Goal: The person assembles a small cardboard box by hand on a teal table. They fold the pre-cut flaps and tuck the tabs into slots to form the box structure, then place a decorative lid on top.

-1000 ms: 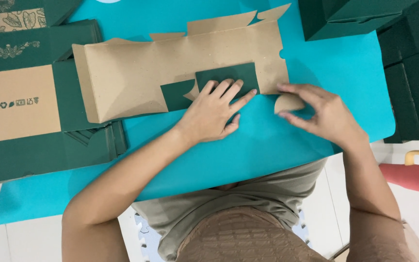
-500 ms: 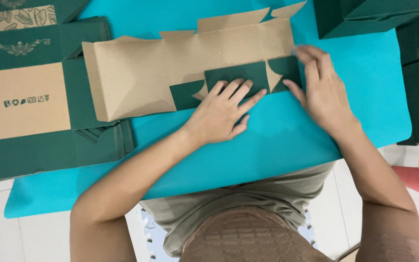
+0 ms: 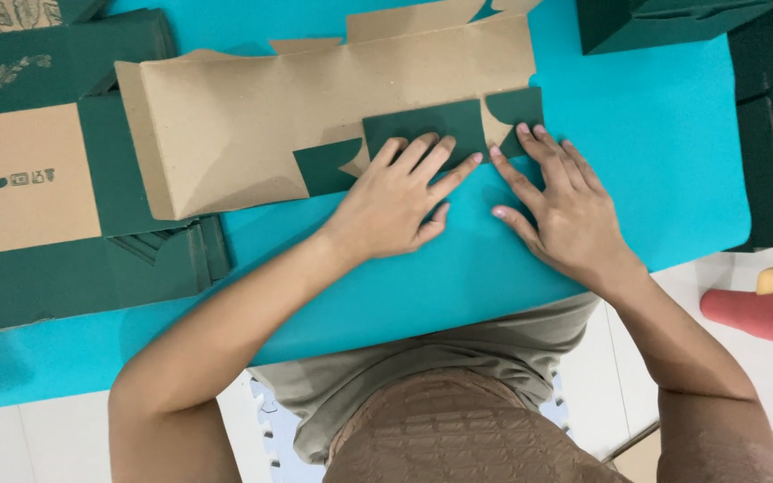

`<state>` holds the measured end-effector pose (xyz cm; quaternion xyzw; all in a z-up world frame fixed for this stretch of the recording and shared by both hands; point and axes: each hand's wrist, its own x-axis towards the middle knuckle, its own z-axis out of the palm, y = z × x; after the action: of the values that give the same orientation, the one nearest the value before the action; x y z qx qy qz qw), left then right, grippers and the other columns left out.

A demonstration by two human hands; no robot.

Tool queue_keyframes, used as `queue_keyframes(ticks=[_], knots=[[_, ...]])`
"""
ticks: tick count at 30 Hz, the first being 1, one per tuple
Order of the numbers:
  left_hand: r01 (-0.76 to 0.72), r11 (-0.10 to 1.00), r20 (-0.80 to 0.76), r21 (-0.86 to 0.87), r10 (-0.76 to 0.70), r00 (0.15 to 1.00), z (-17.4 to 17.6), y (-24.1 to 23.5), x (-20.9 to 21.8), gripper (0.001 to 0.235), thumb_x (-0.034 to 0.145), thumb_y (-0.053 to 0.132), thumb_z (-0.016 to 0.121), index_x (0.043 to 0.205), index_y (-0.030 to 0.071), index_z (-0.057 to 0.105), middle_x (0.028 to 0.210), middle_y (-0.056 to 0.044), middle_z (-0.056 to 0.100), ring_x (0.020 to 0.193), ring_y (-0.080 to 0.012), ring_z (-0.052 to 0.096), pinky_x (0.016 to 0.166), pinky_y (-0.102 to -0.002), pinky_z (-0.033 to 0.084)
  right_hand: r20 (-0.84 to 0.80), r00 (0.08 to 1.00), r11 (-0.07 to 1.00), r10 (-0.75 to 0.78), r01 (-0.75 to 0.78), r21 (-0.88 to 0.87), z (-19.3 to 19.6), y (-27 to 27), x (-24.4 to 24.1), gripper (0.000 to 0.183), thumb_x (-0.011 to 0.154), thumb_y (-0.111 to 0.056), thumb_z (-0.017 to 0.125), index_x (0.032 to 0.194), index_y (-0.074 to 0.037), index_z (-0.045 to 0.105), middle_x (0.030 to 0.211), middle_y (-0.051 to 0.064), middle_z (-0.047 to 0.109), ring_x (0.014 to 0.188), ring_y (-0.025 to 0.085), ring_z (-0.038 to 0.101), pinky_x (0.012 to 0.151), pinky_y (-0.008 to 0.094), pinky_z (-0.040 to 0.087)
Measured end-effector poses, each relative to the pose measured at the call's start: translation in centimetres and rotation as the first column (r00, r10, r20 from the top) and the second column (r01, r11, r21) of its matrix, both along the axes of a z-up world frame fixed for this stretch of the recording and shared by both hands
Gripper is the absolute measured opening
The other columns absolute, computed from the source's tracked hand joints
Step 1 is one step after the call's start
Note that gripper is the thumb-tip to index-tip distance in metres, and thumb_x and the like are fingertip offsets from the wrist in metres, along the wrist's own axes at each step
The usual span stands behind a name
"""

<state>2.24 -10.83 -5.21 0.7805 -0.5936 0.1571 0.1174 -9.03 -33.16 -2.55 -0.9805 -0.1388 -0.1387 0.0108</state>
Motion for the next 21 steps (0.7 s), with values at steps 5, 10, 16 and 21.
queue_keyframes(ticks=[5,10,16,21], knots=[[0.002,1.0,0.016,0.005,-0.002,1.0,-0.1,0.1,0.0,0.052,0.096,0.033,0.041,0.143,0.011,0.049,0.128,-0.017,0.046,0.121,-0.0329,0.046,0.093,-0.043,0.04,0.065,0.998,0.999,-0.016,0.019,-0.049,-0.2,-0.6,-0.1,0.051,0.101,-0.049,0.051,0.142,-0.02,0.062,0.142,0.009,0.054,0.138,0.027,0.049,0.116,0.044,0.034],[0.002,1.0,0.007,0.011,-0.003,1.0,-0.2,0.2,-0.2,0.052,0.096,0.032,0.042,0.143,0.011,0.049,0.127,-0.018,0.047,0.122,-0.0332,0.046,0.093,-0.043,0.04,0.06,0.997,0.998,-0.048,0.05,-0.026,-0.6,-0.8,-0.2,0.044,0.102,-0.044,0.055,0.138,-0.02,0.065,0.14,0.006,0.057,0.135,0.025,0.052,0.114,0.043,0.037],[-0.012,1.0,0.015,0.023,0.012,1.0,-0.3,0.1,0.0,0.053,0.097,0.033,0.041,0.145,0.011,0.047,0.128,-0.018,0.046,0.122,-0.0334,0.046,0.094,-0.043,0.04,0.116,0.99,0.997,-0.077,0.079,-0.008,-0.7,-3.1,0.0,0.037,0.104,-0.041,0.058,0.131,-0.02,0.072,0.135,0.004,0.061,0.131,0.025,0.056,0.111,0.043,0.039],[-0.045,0.998,0.042,0.039,0.043,0.998,-0.1,-0.1,-0.6,0.053,0.094,0.033,0.047,0.142,0.01,0.049,0.126,-0.017,0.048,0.122,-0.0323,0.048,0.099,-0.046,0.038,0.072,0.996,0.994,-0.062,0.054,0.097,-0.3,-4.0,0.4,0.024,0.101,-0.031,0.068,0.116,-0.015,0.076,0.134,0.006,0.063,0.127,0.029,0.059,0.101,0.043,0.047]])
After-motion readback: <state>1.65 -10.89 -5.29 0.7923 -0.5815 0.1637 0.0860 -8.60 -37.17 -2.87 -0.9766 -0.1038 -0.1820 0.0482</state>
